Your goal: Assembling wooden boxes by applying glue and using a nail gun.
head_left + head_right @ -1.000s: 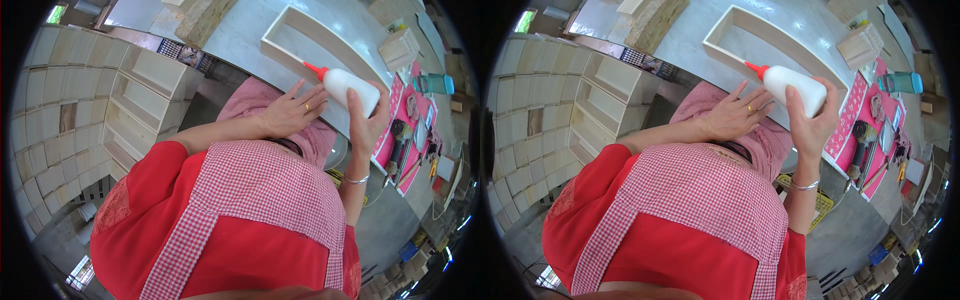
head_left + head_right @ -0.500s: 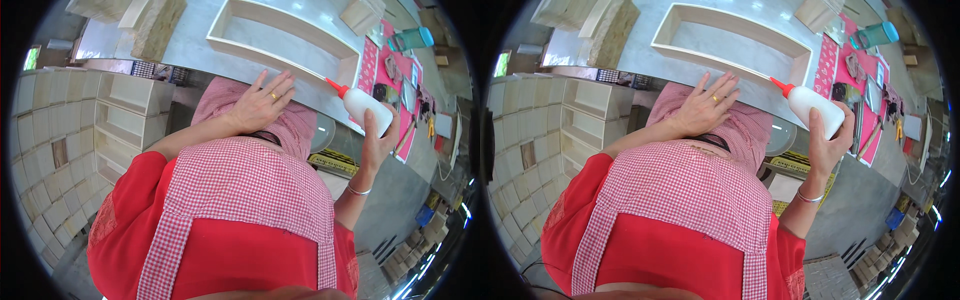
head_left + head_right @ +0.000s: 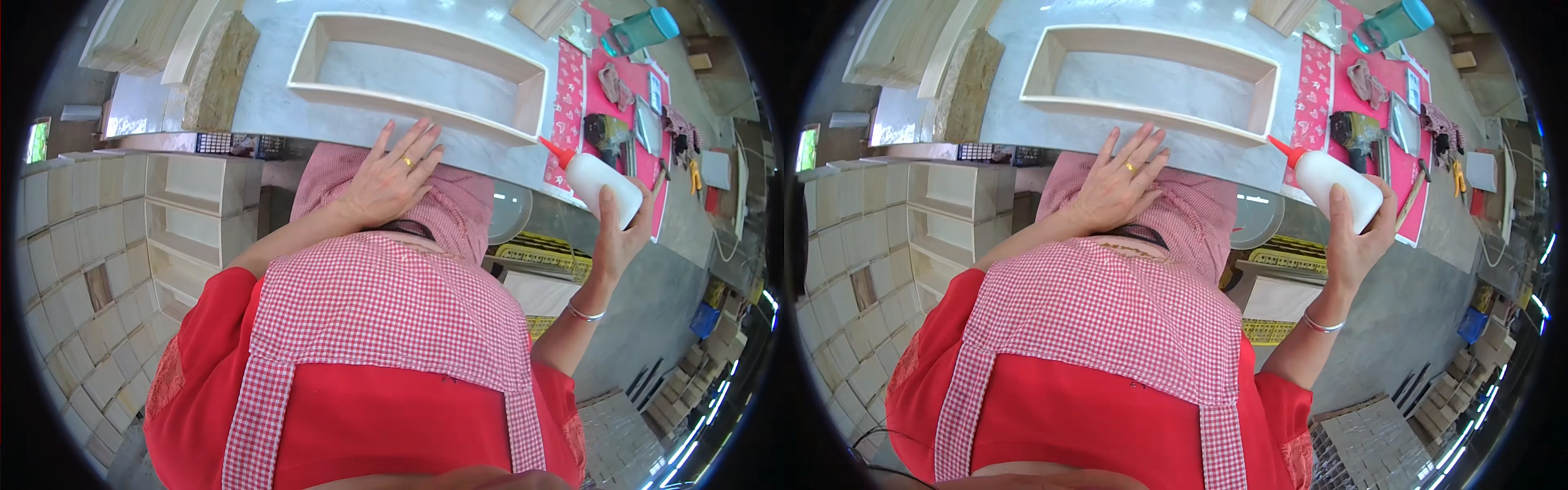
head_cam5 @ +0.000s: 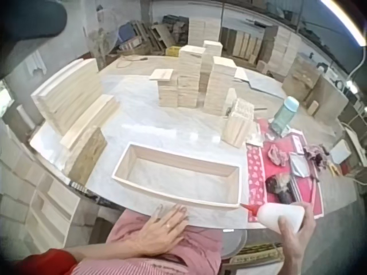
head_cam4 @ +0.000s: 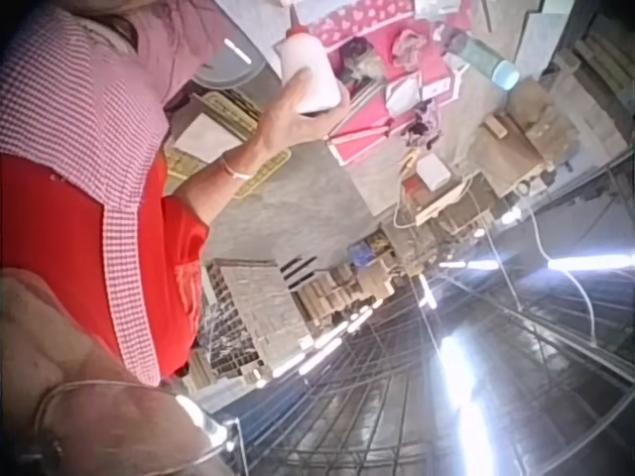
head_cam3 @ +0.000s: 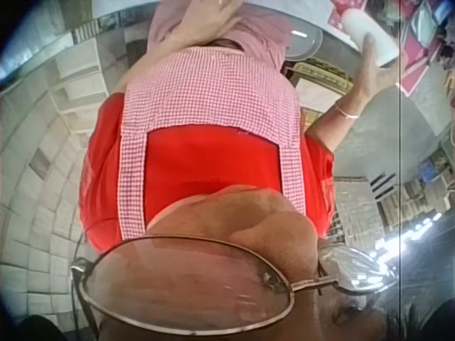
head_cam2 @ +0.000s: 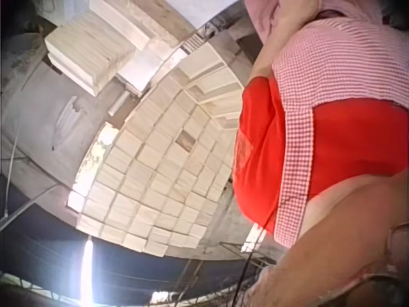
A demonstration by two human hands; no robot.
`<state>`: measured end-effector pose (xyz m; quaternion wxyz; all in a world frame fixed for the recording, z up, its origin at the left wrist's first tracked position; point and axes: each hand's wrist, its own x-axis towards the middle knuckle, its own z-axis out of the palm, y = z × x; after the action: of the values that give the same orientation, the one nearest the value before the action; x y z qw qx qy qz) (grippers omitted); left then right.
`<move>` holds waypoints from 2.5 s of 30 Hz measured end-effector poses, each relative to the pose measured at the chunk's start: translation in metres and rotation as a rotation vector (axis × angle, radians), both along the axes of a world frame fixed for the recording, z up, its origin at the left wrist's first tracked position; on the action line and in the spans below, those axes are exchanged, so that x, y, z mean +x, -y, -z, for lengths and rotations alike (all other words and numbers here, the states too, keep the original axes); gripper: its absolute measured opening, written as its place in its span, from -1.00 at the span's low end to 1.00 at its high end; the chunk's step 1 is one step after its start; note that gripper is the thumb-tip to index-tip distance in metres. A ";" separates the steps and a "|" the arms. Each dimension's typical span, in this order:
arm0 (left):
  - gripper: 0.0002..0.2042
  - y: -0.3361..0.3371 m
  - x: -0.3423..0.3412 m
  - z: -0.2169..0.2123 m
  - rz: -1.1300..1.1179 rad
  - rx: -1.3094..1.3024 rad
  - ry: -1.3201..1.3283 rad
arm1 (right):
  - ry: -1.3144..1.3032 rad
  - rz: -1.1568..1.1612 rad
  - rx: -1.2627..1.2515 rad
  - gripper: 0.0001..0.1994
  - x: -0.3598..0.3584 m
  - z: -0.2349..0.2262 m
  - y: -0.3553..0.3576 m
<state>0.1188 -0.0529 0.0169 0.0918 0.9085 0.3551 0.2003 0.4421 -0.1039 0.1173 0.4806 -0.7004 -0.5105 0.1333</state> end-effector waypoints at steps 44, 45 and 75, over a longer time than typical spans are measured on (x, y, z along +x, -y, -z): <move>-0.74 -0.008 -0.075 0.041 -0.277 -0.691 0.792 | -0.333 1.379 -1.259 0.19 0.009 0.264 0.213; -0.73 -0.006 -0.078 0.044 -0.279 -0.693 0.769 | -0.311 1.373 -1.236 0.19 0.008 0.268 0.211; -0.95 -0.025 -0.172 -0.014 -0.614 -0.109 0.662 | 0.455 -0.325 -0.174 0.16 0.023 -0.056 -0.060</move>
<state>-0.0534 -0.0278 0.0308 0.1844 0.6420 0.5697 0.4787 0.4650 -0.0435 0.1735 0.2644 -0.6600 -0.6973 0.0912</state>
